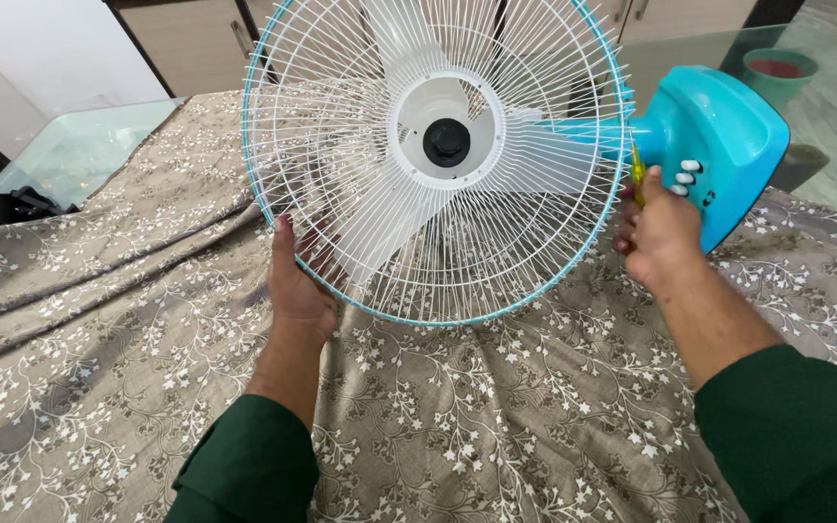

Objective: The person disassembles a blue and white electric fan on a table. They remove the front grille, unscrew and remove the fan blades, detach the rear grille, and then use a screwdriver to remove screws from the motor housing.

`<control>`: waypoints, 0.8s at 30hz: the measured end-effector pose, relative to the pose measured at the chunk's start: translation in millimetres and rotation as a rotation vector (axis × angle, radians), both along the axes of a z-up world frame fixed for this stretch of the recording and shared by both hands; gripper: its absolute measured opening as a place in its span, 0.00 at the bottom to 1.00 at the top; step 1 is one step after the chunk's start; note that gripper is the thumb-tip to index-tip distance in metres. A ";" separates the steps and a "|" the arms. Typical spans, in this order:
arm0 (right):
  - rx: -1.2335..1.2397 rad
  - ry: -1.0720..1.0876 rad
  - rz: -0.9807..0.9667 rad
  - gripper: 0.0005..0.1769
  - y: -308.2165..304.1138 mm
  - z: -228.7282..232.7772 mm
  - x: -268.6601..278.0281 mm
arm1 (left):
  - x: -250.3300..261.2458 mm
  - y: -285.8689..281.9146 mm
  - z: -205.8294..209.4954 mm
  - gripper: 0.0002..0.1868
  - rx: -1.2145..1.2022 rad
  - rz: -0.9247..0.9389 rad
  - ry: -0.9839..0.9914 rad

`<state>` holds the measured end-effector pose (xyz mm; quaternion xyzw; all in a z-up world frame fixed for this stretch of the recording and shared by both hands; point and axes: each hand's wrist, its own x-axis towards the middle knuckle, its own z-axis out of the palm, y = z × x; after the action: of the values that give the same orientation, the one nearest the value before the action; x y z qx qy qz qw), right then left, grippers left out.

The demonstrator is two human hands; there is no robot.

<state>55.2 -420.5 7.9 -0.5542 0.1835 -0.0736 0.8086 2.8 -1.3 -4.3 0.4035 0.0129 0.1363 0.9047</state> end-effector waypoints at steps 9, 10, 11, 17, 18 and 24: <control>-0.035 -0.392 -0.242 0.17 7.9 -34.4 23.9 | 9.5 2.7 1.5 0.38 0.463 0.433 -0.267; -0.022 -0.501 -0.215 0.17 8.9 -36.1 27.7 | 9.5 3.1 3.1 0.38 0.480 0.425 -0.218; -0.009 -0.610 -0.187 0.18 11.1 -37.6 31.3 | 9.8 3.8 5.1 0.37 0.496 0.417 -0.169; -0.011 -0.798 -0.062 0.23 24.4 -38.6 36.4 | 7.8 3.5 5.9 0.37 0.466 0.310 -0.343; 0.021 -0.800 -0.047 0.23 26.1 -38.5 35.5 | 8.2 3.4 4.1 0.37 0.435 0.271 -0.440; 0.211 -0.811 0.008 0.26 30.2 -39.7 29.1 | 10.8 5.9 -10.8 0.38 0.523 0.335 -0.463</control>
<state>84.3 -390.3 -31.8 -0.3951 -0.1456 -0.2635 0.8679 13.6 4.6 -15.2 0.5715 -0.1614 0.3685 0.7152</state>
